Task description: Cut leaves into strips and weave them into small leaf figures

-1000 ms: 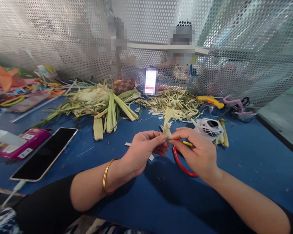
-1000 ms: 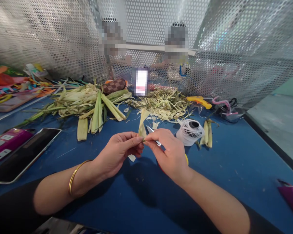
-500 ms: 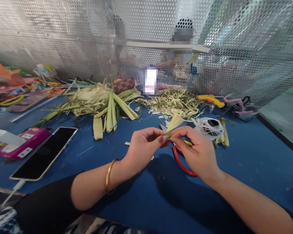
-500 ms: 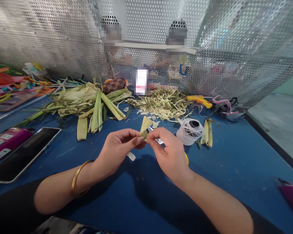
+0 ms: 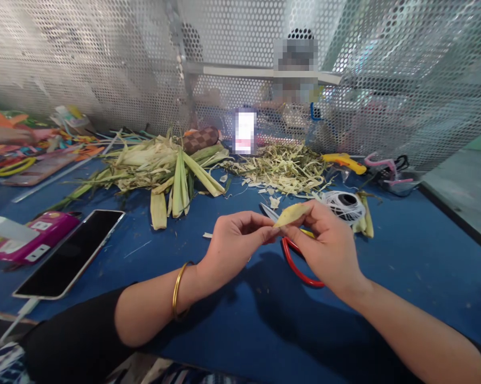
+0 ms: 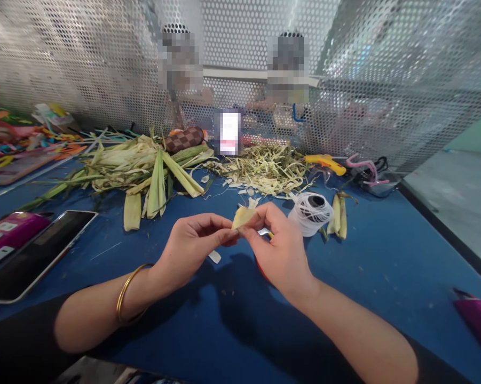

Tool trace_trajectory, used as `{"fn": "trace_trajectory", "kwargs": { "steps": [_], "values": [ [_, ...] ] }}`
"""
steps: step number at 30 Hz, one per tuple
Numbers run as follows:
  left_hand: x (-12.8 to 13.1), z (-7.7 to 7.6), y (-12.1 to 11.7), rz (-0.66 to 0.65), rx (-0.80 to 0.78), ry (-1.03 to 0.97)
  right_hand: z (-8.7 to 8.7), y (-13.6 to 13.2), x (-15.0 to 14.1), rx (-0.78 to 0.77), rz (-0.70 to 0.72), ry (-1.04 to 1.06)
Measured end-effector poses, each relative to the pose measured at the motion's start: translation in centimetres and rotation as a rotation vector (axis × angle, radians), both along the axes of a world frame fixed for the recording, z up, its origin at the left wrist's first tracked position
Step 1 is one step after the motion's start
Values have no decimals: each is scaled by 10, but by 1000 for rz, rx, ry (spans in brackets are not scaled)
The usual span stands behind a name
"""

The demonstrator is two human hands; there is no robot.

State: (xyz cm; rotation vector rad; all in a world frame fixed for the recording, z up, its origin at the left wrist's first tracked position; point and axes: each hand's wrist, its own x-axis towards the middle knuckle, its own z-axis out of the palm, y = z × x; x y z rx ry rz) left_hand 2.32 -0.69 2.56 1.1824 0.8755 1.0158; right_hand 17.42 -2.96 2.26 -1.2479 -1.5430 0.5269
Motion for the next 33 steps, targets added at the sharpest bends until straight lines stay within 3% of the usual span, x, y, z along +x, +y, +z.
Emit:
{"fn": "trace_trajectory", "kwargs": {
  "steps": [5, 11, 14, 22, 26, 33],
  "values": [
    [0, -3, 4, -21, -84, -76, -3, 2, 3, 55, 12, -88],
    [-3, -3, 5, -70, -193, -130, -7, 3, 8, 350, 84, -340],
    [-3, -1, 4, -73, -182, -118, -9, 3, 8, 409, 91, -381],
    [0, -5, 6, 32, -48, -80, -7, 2, 6, 165, 94, -216],
    [-1, -10, 7, 7, 19, -56, -3, 2, 6, 32, 36, -152],
    [-3, -8, 5, -37, 22, -32, 2, 1, 5, -28, -6, -68]
  ]
}}
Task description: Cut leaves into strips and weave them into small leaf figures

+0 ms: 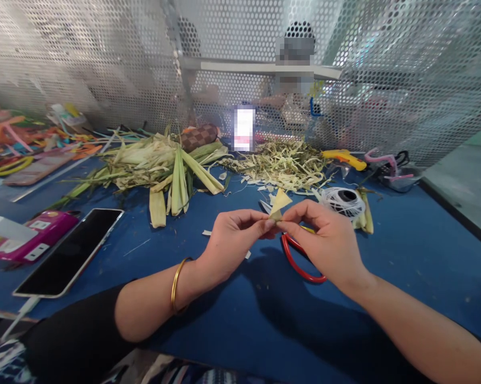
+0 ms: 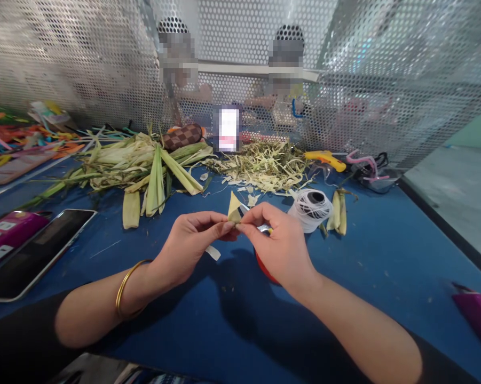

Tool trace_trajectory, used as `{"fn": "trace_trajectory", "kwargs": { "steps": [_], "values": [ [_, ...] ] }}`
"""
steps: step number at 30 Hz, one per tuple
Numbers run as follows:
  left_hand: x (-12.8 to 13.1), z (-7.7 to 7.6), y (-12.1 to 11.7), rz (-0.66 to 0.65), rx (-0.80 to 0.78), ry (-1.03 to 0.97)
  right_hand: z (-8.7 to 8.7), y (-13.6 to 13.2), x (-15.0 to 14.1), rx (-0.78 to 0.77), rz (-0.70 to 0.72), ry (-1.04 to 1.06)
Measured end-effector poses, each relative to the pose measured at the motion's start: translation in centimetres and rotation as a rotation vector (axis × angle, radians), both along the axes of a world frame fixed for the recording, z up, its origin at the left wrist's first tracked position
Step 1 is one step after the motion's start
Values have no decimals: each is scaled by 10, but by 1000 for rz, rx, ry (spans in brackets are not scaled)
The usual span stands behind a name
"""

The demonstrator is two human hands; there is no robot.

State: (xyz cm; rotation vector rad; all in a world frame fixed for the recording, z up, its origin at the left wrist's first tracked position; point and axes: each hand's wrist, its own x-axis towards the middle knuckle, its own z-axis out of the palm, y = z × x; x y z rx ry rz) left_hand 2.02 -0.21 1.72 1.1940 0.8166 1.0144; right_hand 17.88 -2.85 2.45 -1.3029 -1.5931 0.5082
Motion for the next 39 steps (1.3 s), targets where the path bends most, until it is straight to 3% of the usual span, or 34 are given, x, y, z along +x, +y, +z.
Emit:
{"fn": "trace_trajectory", "kwargs": {
  "steps": [8, 19, 33, 39],
  "values": [
    [3, 3, 1, 4, -91, -24, -2, 2, 2, 17, 62, 13],
    [1, 4, 0, -52, -224, -83, -7, 5, 7, 429, 136, -293],
    [3, 3, -3, 96, 5, -42, -3, -2, -1, 71, 30, -52],
    [3, 5, -3, 93, 3, -43, -5, -2, -2, 87, 33, 13]
  ]
}}
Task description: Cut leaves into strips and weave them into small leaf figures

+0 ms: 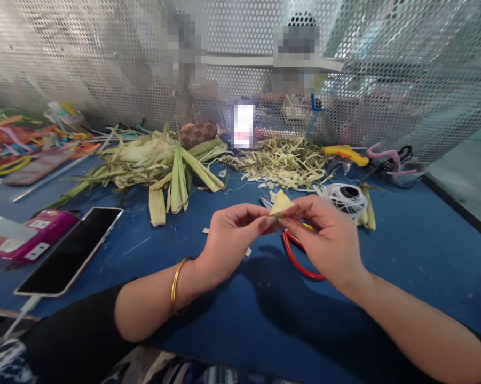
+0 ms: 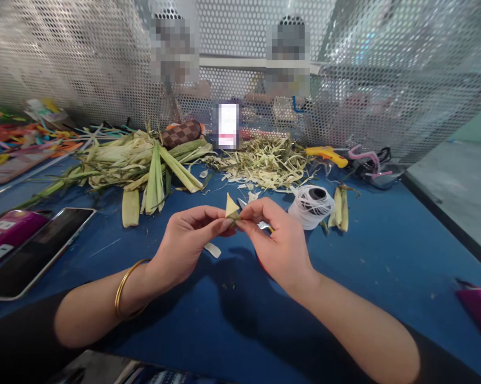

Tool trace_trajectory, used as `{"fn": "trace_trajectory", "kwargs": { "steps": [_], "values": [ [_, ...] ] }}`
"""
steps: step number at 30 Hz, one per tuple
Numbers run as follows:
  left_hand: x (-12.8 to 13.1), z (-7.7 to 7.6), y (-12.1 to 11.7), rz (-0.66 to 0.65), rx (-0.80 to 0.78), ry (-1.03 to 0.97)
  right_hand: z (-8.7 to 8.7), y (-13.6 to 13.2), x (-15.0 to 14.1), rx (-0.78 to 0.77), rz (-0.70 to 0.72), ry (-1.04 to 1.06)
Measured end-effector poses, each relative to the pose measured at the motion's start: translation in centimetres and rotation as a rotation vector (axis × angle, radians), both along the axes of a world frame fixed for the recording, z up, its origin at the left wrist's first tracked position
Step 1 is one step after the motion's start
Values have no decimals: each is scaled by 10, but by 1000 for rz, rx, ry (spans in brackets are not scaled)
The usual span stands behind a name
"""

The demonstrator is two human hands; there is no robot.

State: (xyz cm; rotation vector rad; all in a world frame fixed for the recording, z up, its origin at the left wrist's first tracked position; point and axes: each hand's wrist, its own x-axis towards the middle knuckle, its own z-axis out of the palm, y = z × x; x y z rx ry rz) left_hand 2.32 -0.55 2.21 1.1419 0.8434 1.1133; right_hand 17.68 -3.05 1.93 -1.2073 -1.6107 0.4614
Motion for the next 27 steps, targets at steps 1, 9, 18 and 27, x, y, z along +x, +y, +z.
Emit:
{"fn": "trace_trajectory", "kwargs": {
  "steps": [1, 9, 18, 27],
  "values": [
    [0, 1, 0, -4, -16, -3, 0, 0, 0, 13, -1, -26],
    [-1, 1, 3, -64, -143, -29, 1, 1, 4, 197, 11, -259],
    [0, 0, 3, -50, -109, -43, 2, 4, 4, 168, 28, -252],
    [1, -4, -1, 21, -30, 4, 0, 1, 4, 33, 48, -247]
  ]
}}
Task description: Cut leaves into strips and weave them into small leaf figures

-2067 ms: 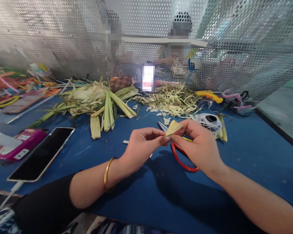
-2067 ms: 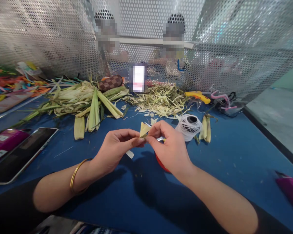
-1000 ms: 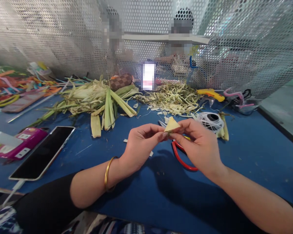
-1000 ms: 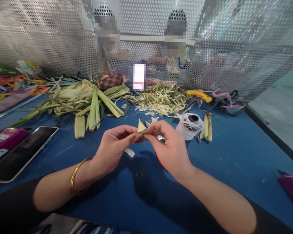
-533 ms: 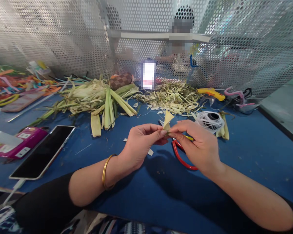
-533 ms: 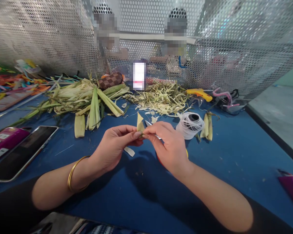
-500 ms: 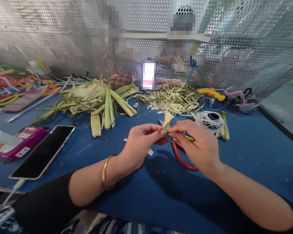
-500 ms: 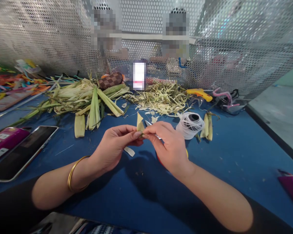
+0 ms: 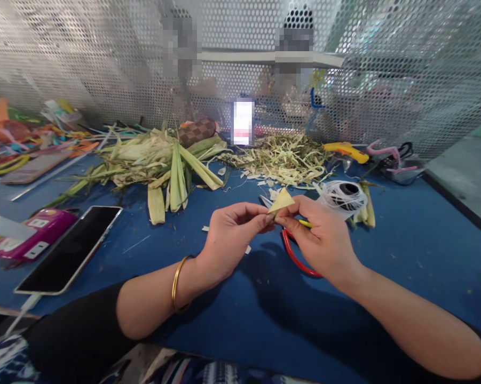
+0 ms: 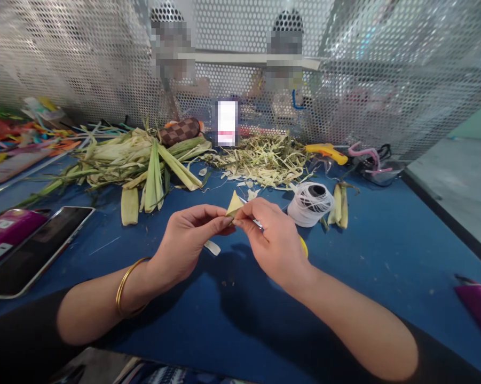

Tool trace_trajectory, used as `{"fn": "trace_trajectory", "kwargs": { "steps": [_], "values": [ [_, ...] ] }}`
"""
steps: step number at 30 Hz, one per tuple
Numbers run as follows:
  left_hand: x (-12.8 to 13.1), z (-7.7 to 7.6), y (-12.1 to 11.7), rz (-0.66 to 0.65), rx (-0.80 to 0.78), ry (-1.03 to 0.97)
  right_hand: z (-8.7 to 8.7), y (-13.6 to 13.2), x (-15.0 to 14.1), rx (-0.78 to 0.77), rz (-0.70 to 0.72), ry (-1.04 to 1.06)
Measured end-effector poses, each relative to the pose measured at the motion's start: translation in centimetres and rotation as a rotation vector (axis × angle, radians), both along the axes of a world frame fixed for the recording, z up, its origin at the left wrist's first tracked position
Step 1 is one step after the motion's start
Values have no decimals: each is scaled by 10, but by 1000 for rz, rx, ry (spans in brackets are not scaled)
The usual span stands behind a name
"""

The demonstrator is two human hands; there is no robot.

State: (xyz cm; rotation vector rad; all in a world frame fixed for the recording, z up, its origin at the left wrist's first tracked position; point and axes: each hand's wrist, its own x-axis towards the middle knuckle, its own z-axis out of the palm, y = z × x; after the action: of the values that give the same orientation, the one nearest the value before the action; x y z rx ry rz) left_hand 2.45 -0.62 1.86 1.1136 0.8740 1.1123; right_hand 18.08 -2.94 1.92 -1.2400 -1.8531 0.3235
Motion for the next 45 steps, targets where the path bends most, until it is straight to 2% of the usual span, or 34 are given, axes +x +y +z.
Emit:
{"fn": "trace_trajectory", "kwargs": {
  "steps": [14, 19, 24, 31, 35, 39, 45],
  "values": [
    [0, 1, -4, -23, 18, 19, 2, -4, -5, -21, -119, 169],
    [0, -1, -1, -51, -17, -17, 1, -3, -5, -37, -78, 195],
    [-1, 0, 3, -83, -120, -83, 1, -1, -3, 44, -2, 89],
    [-3, 2, 3, -136, -184, -72, -4, 2, 0, 170, 3, -3],
    [-3, 0, 3, -138, -136, -54, -6, 2, 1, 161, 29, -5],
    [-2, -1, 2, -72, -21, 16, -6, 2, 1, 135, 49, 7],
    [0, -3, -2, 39, 159, 134, -5, -2, -4, 65, -23, 65]
  ]
}}
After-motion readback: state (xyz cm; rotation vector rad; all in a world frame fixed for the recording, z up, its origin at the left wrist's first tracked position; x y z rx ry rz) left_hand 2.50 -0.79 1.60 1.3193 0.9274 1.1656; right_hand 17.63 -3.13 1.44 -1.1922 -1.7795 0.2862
